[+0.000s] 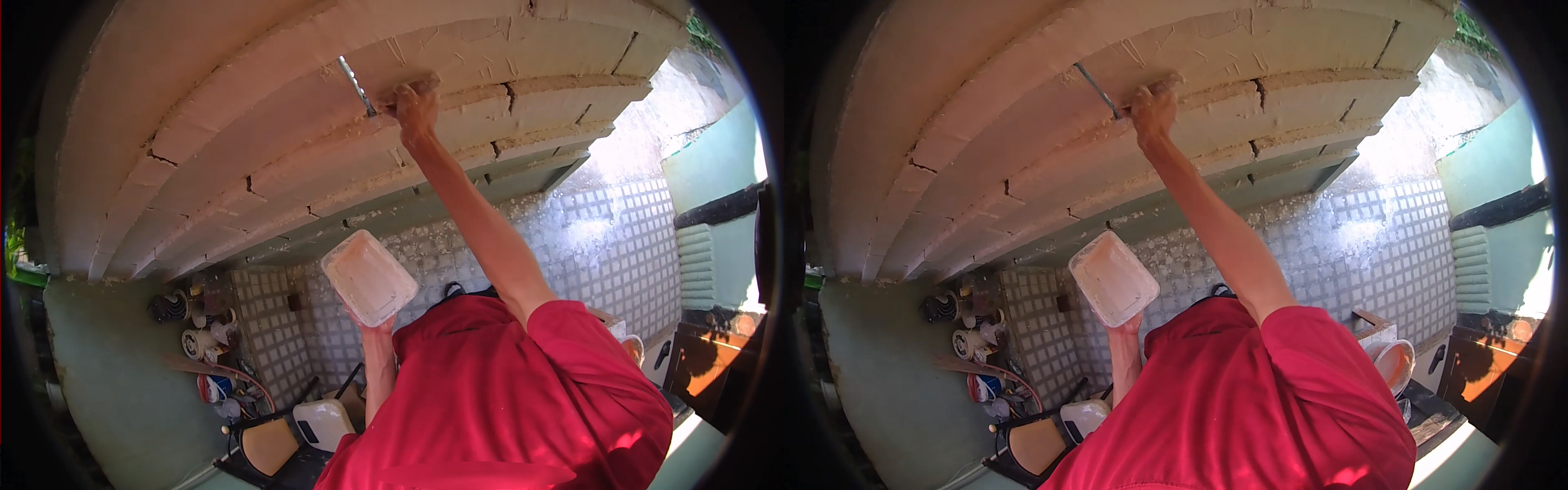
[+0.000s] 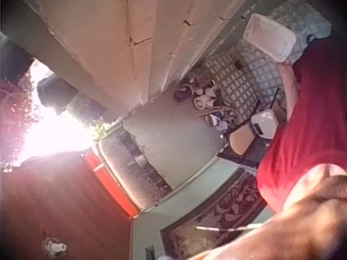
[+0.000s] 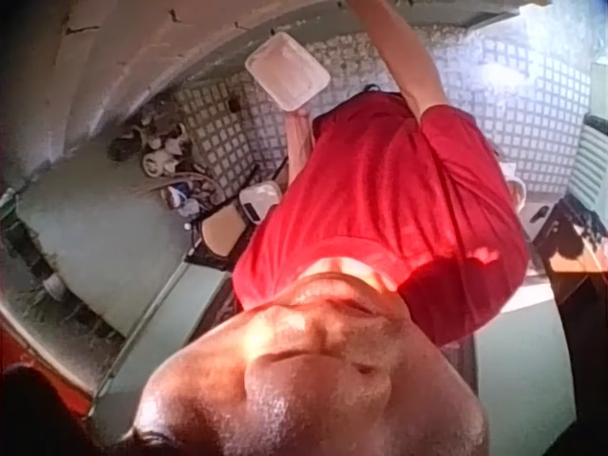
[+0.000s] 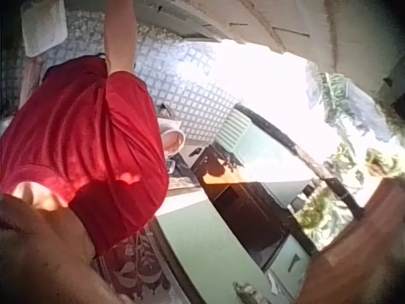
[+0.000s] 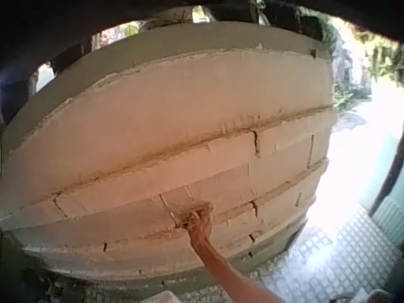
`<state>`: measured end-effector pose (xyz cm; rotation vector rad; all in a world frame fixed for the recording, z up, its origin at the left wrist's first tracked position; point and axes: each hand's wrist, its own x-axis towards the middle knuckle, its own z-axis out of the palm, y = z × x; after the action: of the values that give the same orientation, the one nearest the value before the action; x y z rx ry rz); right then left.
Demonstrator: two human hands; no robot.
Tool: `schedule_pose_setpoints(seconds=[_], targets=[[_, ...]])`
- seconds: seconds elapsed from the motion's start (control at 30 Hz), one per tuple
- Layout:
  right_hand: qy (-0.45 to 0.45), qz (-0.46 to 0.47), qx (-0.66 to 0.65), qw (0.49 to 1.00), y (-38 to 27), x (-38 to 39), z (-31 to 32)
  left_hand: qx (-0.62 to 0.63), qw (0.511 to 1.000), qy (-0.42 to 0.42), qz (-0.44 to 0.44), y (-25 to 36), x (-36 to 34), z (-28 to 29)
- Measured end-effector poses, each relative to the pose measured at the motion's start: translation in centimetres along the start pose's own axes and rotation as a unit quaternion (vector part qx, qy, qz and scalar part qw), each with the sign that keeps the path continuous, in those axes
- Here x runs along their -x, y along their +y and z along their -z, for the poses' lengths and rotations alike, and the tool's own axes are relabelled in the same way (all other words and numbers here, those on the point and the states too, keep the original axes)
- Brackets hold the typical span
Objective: Applying and smoothing white filler material into cracks and gaps on a brick wall using a putty knife.
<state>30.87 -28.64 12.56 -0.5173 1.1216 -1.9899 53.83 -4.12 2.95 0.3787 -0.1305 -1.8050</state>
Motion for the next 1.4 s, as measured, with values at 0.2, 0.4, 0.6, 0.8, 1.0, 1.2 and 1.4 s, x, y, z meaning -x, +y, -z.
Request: schedule_pose_setpoints(seconds=[0.2, 0.4, 0.6, 0.8, 1.0, 1.2, 1.4], targets=[[-0.084, 0.121, -0.019, 0.989, -0.3, 5.0, -0.2, -0.048, 0.998, 0.01, -0.034, 1.1, 0.7, 1.4], [-0.025, 0.01, -0.108, 0.994, 2.5, 2.4, 2.3, 0.032, 0.997, -0.066, -0.009, 1.1, 0.4, 2.0], [-0.108, 0.073, 0.014, 0.991, 0.0, 4.1, 1.3, -0.027, 0.999, 0.013, -0.036, 1.6, 1.5, 2.2], [-0.017, 0.032, -0.014, 0.999, 0.9, 3.3, 5.1, -0.006, 1.0, 0.01, -0.02, 1.7, 0.9, 2.2], [-0.08, 0.07, 0.022, 0.994, -0.5, 1.7, 3.0, 0.053, 0.998, -0.038, 0.008, 1.5, 0.1, 2.3], [-0.053, 0.005, -0.047, 0.997, 1.1, 6.5, -0.2, 0.118, 0.989, -0.085, 0.016, 1.8, 0.6, 2.4], [-0.091, 0.058, 0.043, 0.993, 1.4, 2.2, -2.7, -0.05, 0.998, -0.009, -0.046, 2.6, 1.8, 1.9]])
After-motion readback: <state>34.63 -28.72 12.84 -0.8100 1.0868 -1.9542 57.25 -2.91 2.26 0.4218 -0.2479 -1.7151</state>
